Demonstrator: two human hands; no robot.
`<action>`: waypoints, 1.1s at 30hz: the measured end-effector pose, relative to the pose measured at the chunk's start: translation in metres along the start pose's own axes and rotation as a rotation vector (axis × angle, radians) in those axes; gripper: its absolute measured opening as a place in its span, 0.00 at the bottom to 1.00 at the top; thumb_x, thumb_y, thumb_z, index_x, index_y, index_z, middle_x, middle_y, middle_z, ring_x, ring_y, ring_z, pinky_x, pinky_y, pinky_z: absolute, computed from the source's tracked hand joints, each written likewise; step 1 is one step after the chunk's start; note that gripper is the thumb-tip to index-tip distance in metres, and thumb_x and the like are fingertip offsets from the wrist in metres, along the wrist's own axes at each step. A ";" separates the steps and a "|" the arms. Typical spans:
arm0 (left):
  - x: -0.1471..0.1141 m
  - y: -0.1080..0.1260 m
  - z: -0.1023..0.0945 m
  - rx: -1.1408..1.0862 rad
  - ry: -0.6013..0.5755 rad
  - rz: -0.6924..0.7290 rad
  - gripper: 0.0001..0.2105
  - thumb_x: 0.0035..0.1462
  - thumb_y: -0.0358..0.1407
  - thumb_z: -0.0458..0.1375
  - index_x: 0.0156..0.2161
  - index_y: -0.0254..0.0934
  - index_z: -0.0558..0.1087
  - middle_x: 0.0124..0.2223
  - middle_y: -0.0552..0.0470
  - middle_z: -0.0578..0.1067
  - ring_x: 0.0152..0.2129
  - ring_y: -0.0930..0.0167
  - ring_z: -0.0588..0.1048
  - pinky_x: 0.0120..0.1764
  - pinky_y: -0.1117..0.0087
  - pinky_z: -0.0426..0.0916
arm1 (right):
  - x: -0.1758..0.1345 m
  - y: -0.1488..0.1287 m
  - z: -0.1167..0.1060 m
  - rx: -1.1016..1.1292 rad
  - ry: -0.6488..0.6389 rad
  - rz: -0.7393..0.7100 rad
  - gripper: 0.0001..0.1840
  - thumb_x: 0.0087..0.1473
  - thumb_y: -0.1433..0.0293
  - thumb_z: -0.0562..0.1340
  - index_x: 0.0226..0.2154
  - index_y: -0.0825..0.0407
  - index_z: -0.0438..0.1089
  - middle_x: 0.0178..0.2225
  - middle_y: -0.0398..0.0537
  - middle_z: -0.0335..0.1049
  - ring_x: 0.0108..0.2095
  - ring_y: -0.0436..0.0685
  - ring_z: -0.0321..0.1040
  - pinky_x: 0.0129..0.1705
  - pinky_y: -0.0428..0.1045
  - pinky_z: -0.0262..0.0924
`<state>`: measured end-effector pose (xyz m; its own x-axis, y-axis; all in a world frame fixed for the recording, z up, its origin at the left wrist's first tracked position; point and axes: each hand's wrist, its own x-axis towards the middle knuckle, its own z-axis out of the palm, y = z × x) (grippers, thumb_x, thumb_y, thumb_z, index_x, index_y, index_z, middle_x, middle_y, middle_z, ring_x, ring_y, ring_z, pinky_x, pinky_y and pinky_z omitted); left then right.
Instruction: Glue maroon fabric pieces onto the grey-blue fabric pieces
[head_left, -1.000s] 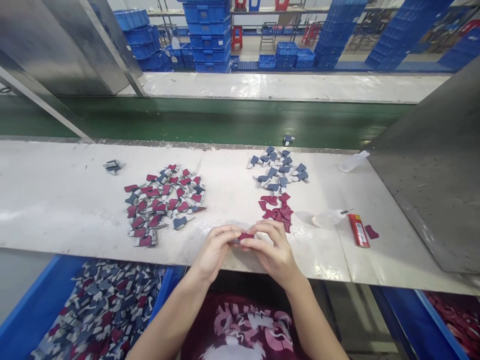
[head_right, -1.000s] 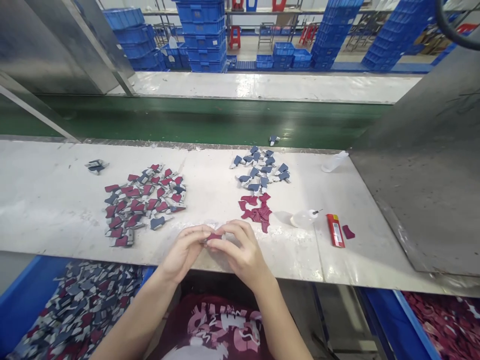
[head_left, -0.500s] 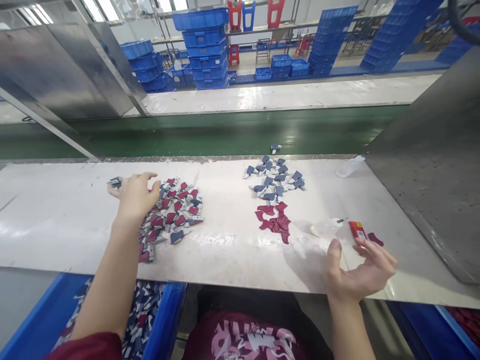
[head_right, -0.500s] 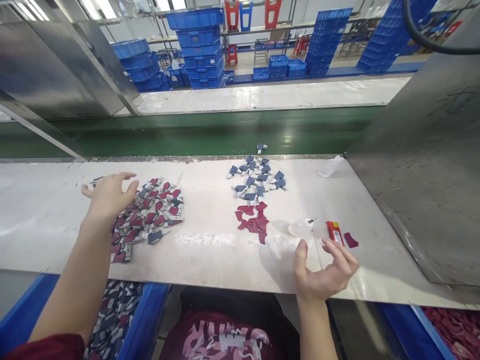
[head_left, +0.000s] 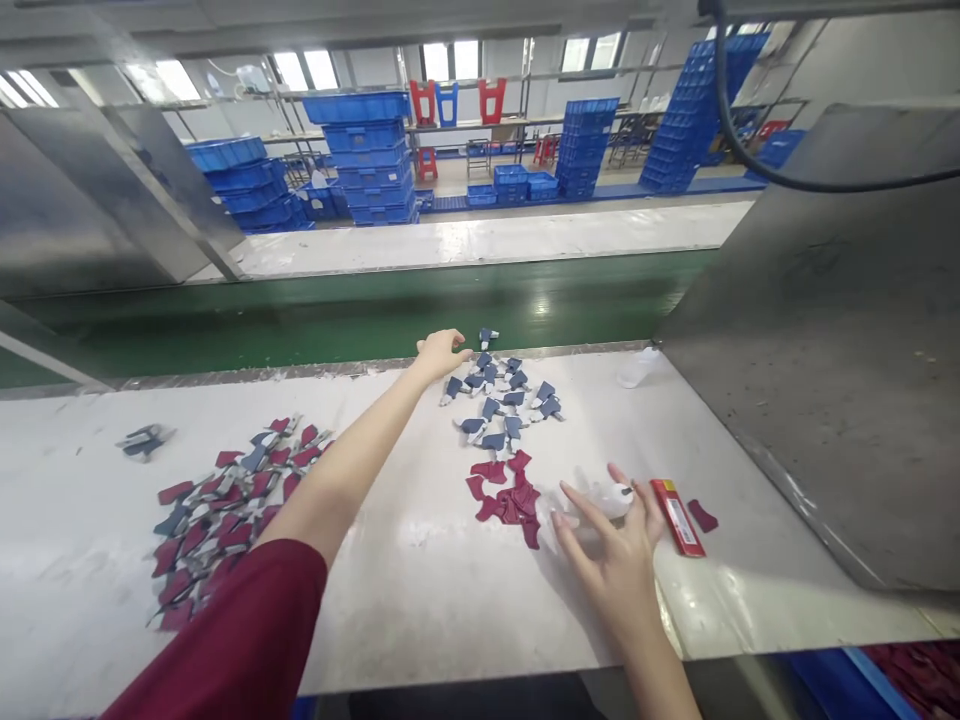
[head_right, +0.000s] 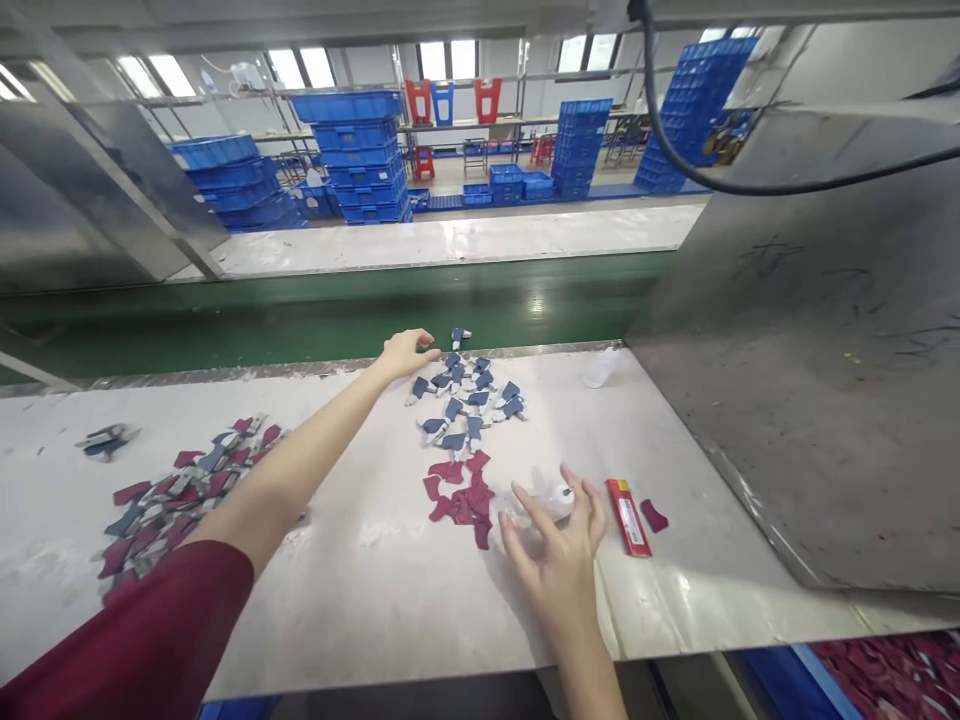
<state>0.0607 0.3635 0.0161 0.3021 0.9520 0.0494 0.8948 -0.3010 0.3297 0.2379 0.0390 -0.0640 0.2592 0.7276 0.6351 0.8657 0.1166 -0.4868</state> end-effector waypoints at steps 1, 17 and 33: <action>0.009 0.008 0.008 -0.006 0.005 -0.021 0.18 0.59 0.46 0.58 0.50 0.38 0.75 0.50 0.43 0.79 0.50 0.58 0.74 0.53 0.58 0.62 | 0.000 0.001 0.001 -0.005 -0.025 0.009 0.16 0.56 0.60 0.66 0.47 0.44 0.77 0.61 0.57 0.57 0.62 0.76 0.48 0.54 0.79 0.56; -0.057 0.037 -0.017 -0.147 0.055 0.030 0.17 0.70 0.36 0.43 0.43 0.34 0.74 0.44 0.41 0.80 0.44 0.60 0.77 0.48 0.66 0.64 | -0.017 0.006 -0.004 0.342 0.136 0.251 0.22 0.52 0.66 0.70 0.49 0.49 0.69 0.32 0.45 0.78 0.29 0.56 0.77 0.33 0.51 0.72; -0.313 0.004 0.029 -0.435 -0.107 -0.042 0.07 0.64 0.38 0.57 0.46 0.43 0.70 0.46 0.50 0.79 0.45 0.62 0.75 0.55 0.55 0.51 | -0.024 -0.061 -0.006 0.635 0.202 0.633 0.18 0.47 0.58 0.71 0.31 0.56 0.75 0.27 0.50 0.75 0.27 0.56 0.72 0.28 0.50 0.67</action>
<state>-0.0208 0.0628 -0.0251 0.3212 0.9450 -0.0622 0.6922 -0.1895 0.6964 0.1811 0.0109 -0.0457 0.7260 0.6575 0.2014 0.1546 0.1294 -0.9795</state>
